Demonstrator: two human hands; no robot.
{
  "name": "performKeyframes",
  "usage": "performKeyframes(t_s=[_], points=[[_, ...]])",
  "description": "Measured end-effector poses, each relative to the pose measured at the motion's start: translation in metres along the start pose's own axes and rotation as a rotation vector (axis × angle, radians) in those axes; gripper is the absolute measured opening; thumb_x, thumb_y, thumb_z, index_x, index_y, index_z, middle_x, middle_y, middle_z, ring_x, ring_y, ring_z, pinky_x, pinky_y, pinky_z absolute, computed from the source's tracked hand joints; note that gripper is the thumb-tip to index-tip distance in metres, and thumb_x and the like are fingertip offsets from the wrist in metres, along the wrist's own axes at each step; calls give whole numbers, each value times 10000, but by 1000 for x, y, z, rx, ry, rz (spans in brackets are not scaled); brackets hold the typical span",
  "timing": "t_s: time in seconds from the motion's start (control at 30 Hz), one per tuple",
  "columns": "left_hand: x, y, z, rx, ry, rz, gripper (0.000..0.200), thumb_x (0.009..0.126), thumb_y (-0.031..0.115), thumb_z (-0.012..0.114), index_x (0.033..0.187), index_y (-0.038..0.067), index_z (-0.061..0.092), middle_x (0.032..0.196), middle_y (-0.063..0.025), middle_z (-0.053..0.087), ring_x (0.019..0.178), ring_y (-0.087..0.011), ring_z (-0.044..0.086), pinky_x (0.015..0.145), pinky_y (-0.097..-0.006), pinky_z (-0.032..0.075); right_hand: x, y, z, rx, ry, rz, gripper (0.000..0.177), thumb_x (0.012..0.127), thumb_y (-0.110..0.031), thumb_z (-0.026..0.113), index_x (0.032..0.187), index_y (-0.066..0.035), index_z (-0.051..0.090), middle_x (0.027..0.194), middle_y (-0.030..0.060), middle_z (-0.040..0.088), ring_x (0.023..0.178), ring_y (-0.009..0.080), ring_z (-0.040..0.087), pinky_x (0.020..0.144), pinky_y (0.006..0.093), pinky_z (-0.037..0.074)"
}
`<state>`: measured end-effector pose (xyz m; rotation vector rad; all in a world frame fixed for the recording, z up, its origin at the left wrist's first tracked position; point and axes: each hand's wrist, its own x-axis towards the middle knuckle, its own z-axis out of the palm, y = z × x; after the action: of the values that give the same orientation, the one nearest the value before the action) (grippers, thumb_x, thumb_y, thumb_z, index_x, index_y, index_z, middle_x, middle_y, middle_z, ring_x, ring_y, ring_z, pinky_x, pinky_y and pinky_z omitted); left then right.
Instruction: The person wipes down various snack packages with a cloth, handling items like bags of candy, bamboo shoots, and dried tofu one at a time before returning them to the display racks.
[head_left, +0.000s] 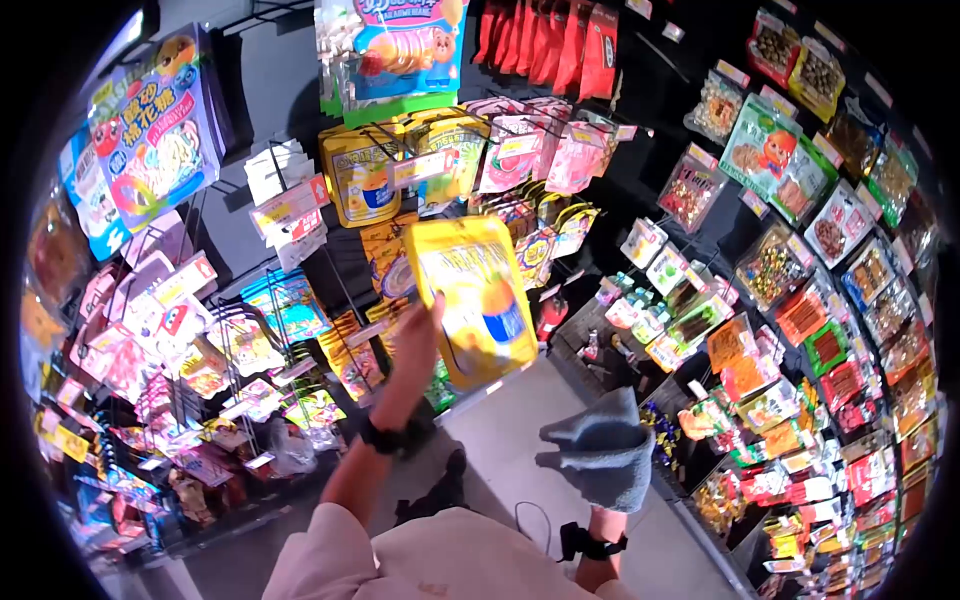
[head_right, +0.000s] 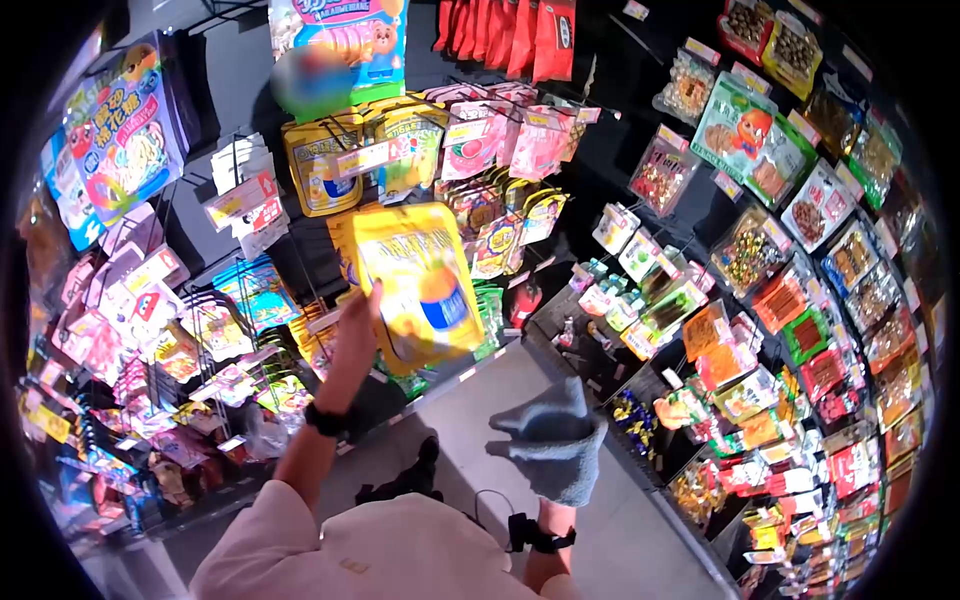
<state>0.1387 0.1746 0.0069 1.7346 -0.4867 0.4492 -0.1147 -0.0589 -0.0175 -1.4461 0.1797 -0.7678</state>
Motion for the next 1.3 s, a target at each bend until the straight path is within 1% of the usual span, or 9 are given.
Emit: performKeyframes(t_s=[0.2, 0.23, 0.57, 0.6, 0.8, 0.93, 1.0, 1.13, 1.3], points=[[-146, 32, 57, -354, -435, -495, 185, 898, 113, 560, 980, -26, 650, 726, -43, 635, 665, -124, 570, 628, -301, 483, -17, 14, 29, -547, -236, -191, 177, 874, -141, 661, 1001, -39, 593, 1000, 47, 608, 841, 140, 570, 737, 293, 494], [-157, 39, 65, -354, -525, -502, 197, 890, 116, 564, 999, -23, 651, 751, -68, 653, 684, -134, 593, 641, -308, 492, -34, 53, 29, -522, -117, 428, 196, 931, -233, 600, 983, -46, 628, 971, 47, 590, 802, 156, 555, 717, 285, 485], [-153, 82, 30, -343, -537, -345, 179, 914, 139, 556, 927, -30, 611, 766, -138, 648, 694, -134, 591, 636, -316, 469, -37, 15, 71, 835, -125, 514, 320, 915, -201, 638, 1169, -35, 536, 1006, 74, 595, 955, 153, 577, 854, 307, 499], [-148, 86, 24, -238, -472, -350, 190, 932, 146, 548, 886, -34, 590, 715, -132, 616, 634, -125, 540, 592, -320, 444, -31, 10, 69, -126, -216, 576, 327, 904, -215, 634, 1153, -28, 533, 1054, 96, 587, 995, 189, 568, 887, 314, 480], [-146, 96, 15, -165, -350, -198, 279, 972, 111, 521, 729, -19, 479, 623, 55, 382, 628, -32, 321, 503, -247, 272, -62, 43, 88, -548, -307, -220, 347, 867, -137, 623, 1177, -34, 508, 1062, 112, 566, 981, 200, 570, 871, 310, 473], [-141, 104, 0, -292, -365, -318, 262, 979, 136, 503, 764, -12, 530, 660, 31, 476, 640, -50, 379, 525, -270, 318, -27, 14, 93, 481, -102, 320, 388, 973, -271, 473, 1260, -13, 433, 1032, 97, 607, 903, 171, 608, 771, 305, 524], [-132, 98, -12, -267, -267, -222, 261, 992, 205, 494, 869, -10, 577, 810, -16, 581, 677, -73, 477, 583, -271, 392, 10, -36, 95, -1102, -375, 372, 401, 976, -306, 461, 1248, -13, 427, 1062, 94, 594, 931, 181, 596, 798, 318, 523], [-106, 96, -24, -789, -177, -690, 335, 990, 310, 510, 1083, -5, 580, 973, -53, 645, 816, -108, 616, 730, -246, 494, 17, -26, 73, 903, -246, 461, 685, 998, -528, 281, 1499, -65, 215, 1466, 76, 402, 1288, 148, 414, 1076, 279, 329], [-119, 81, 3, -817, -345, -741, 293, 1007, 262, 472, 1164, 19, 522, 1021, -69, 640, 896, -140, 642, 783, -279, 533, -17, -47, 69, 431, -158, 231, 545, 1020, -386, 353, 1439, -46, 272, 1434, 52, 379, 1191, 110, 401, 1042, 266, 341]])
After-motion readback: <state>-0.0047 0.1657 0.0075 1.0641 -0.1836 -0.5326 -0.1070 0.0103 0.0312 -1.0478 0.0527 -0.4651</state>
